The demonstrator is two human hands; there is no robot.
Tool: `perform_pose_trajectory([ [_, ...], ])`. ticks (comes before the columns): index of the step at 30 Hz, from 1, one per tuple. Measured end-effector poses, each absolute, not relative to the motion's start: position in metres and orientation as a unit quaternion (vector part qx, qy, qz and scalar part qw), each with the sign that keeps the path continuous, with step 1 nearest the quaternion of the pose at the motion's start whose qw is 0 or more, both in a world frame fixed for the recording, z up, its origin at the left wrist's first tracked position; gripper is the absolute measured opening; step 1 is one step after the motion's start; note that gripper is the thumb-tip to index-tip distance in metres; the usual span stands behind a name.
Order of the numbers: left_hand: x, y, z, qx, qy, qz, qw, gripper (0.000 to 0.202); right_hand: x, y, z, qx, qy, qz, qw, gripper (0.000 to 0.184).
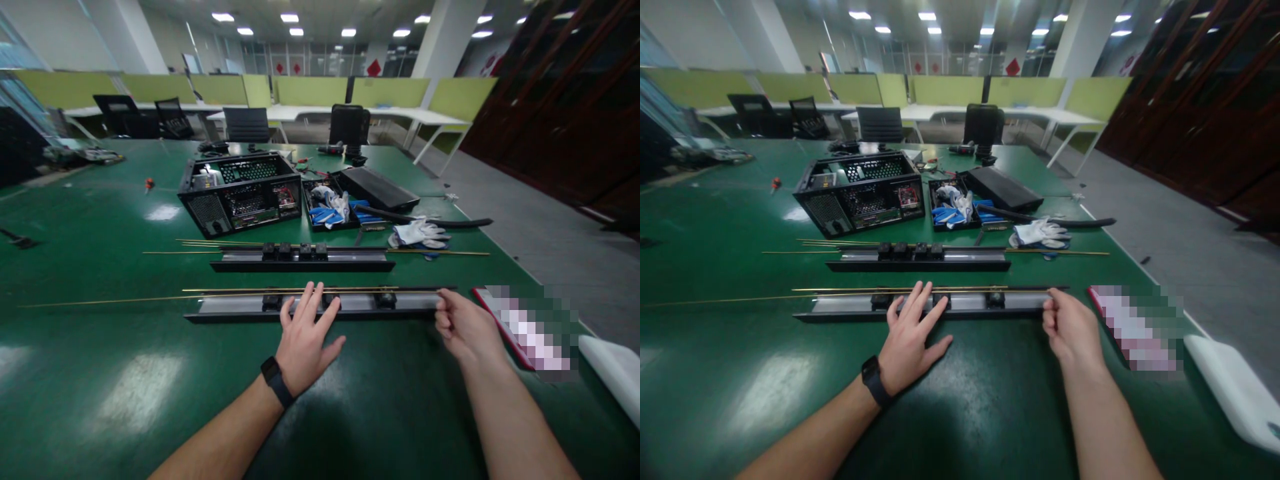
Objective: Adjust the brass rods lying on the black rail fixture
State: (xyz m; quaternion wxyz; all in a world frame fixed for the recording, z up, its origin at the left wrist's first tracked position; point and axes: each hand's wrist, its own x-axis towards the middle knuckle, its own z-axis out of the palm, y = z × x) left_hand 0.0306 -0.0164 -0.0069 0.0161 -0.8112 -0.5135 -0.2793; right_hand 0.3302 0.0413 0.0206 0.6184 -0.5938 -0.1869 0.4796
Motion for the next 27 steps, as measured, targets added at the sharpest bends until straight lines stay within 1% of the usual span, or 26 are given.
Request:
perform_pose_trajectory([
  [2,0.030,-0.017,-0.006,-0.812,-0.513,-0.279,0.016,0.062,0.325,0.040,0.023,-0.605,-0.179,0.470,0.617,0.025],
  [5,0.030,-0.017,-0.006,-0.812,-0.513,-0.279,0.017,0.061,0.310,0.035,0.025,-0.585,-0.217,0.519,0.585,0.027],
  [7,0.030,-0.017,-0.005,-0.811,-0.514,-0.278,0.017,0.060,0.305,0.033,0.025,-0.567,-0.237,0.543,0.572,0.024],
  [9,0.030,-0.017,-0.005,-0.810,-0.515,-0.279,0.017,0.059,0.310,0.035,0.024,-0.566,-0.223,0.535,0.586,0.017],
  [11,0.030,-0.017,-0.005,-0.810,-0.515,-0.280,0.016,0.060,0.322,0.038,0.025,-0.584,-0.180,0.496,0.617,0.012],
  [13,0.030,-0.017,-0.005,-0.810,-0.514,-0.282,0.017,0.061,0.333,0.041,0.026,-0.604,-0.149,0.454,0.638,0.014],
  [15,0.030,-0.017,-0.005,-0.810,-0.512,-0.284,0.018,0.062,0.335,0.041,0.027,-0.611,-0.144,0.437,0.644,0.015],
  [17,0.030,-0.017,-0.005,-0.811,-0.512,-0.284,0.018,0.061,0.328,0.039,0.027,-0.601,-0.172,0.459,0.632,0.018],
  [19,0.030,-0.017,-0.005,-0.811,-0.512,-0.282,0.016,0.060,0.316,0.035,0.026,-0.581,-0.216,0.503,0.602,0.024],
  [22,0.029,-0.017,-0.005,-0.811,-0.513,-0.280,0.016,0.059,0.308,0.034,0.024,-0.565,-0.245,0.538,0.575,0.024],
  [24,0.029,-0.017,-0.005,-0.811,-0.514,-0.280,0.018,0.059,0.316,0.036,0.023,-0.577,-0.214,0.514,0.597,0.020],
  [27,0.029,-0.017,-0.006,-0.809,-0.515,-0.281,0.021,0.061,0.335,0.042,0.023,-0.605,-0.146,0.446,0.644,0.016],
])
